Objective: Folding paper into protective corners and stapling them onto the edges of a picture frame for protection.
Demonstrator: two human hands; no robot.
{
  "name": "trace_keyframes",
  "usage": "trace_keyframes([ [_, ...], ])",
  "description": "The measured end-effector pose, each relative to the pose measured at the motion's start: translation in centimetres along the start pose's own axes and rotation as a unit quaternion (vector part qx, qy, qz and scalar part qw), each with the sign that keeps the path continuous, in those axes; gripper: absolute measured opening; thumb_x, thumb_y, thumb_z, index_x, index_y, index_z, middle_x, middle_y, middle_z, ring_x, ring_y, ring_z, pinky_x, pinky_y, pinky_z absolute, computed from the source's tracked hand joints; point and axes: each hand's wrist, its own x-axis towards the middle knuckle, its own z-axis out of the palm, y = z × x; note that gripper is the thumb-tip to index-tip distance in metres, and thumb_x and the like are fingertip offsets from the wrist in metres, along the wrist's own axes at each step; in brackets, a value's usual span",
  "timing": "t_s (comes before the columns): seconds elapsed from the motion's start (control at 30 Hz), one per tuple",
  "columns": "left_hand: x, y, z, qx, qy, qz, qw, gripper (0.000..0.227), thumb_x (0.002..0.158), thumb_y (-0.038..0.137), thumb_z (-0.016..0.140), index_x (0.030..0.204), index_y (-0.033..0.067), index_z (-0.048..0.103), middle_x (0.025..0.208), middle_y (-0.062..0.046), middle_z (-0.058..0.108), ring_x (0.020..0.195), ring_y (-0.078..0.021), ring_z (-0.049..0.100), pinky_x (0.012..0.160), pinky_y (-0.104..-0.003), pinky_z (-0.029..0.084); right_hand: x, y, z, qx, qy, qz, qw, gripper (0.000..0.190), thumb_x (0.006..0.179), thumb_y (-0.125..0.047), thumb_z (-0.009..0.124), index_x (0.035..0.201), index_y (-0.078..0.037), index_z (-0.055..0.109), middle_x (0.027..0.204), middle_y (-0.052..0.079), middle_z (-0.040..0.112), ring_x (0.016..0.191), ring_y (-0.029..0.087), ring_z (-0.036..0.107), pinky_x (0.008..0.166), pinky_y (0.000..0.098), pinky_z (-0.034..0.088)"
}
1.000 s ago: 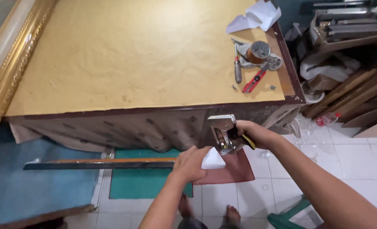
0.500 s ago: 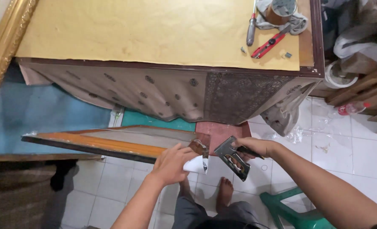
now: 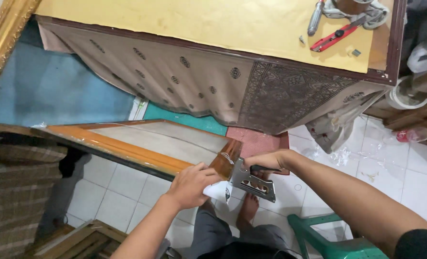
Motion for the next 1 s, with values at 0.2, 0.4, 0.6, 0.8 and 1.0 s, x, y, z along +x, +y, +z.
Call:
trace_keyframes([
  [0.2,-0.1,-0.4,1.2,0.012,0.040,0.004,0.999,0.030,0.064,0.013,0.067,0.092,0.0243,0.059,0.093,0.010,0.059,0.095,-0.0134,0.050,0.079,-0.028,0.045,2.9,0.6,-2.6,-0.043,0.062,-0.036,0.996,0.042,0.073,-0.039,0.054,0.081,0.002,0.060,0.058,0.018,0.058,0.047,0.025,0.058,0.040,0.0338,0.049],
  [0.4,0.0,-0.9,1.9,-0.002,0.060,0.006,0.998,0.030,0.063,0.014,0.066,0.092,0.0240,0.060,0.092,0.011,0.059,0.095,-0.0134,0.050,0.079,-0.028,0.046,5.0,1.4,-4.0,-0.072,0.046,-0.039,0.996,0.045,0.072,-0.047,0.053,0.069,-0.002,0.059,0.045,0.012,0.050,0.036,0.018,0.050,0.032,0.0278,0.044],
  [0.6,0.3,-1.3,1.9,0.006,0.058,0.008,0.998,0.033,0.062,0.018,0.066,0.093,0.0264,0.057,0.093,0.011,0.058,0.095,-0.0138,0.049,0.081,-0.030,0.046,1.4,3.1,-5.4,-0.044,0.256,-0.087,0.962,0.049,0.065,-0.037,0.066,0.100,-0.002,0.064,0.091,0.017,0.061,0.082,0.023,0.053,0.075,0.0379,0.045],
  [0.8,1.6,-1.3,-1.5,-0.048,0.045,-0.030,0.997,0.032,0.061,0.028,0.071,0.090,0.0241,0.057,0.087,0.008,0.062,0.092,-0.0168,0.053,0.078,-0.033,0.047,-6.8,-3.6,-0.8,-0.043,0.267,-0.198,0.942,0.033,0.058,-0.006,0.049,0.090,-0.001,0.058,0.071,0.009,0.050,0.068,0.023,0.051,0.063,0.0332,0.044],
  [1.0,4.9,-3.0,-5.0,-0.162,0.089,-0.038,0.982,0.057,0.039,0.041,0.081,0.085,0.0179,0.057,0.084,-0.003,0.065,0.087,-0.0263,0.060,0.076,-0.038,0.047,-5.2,-6.1,-4.6,-0.269,0.469,-0.202,0.817,0.051,0.068,-0.029,0.060,0.117,-0.017,0.051,0.105,0.012,0.059,0.101,0.030,0.056,0.085,0.0401,0.046],
])
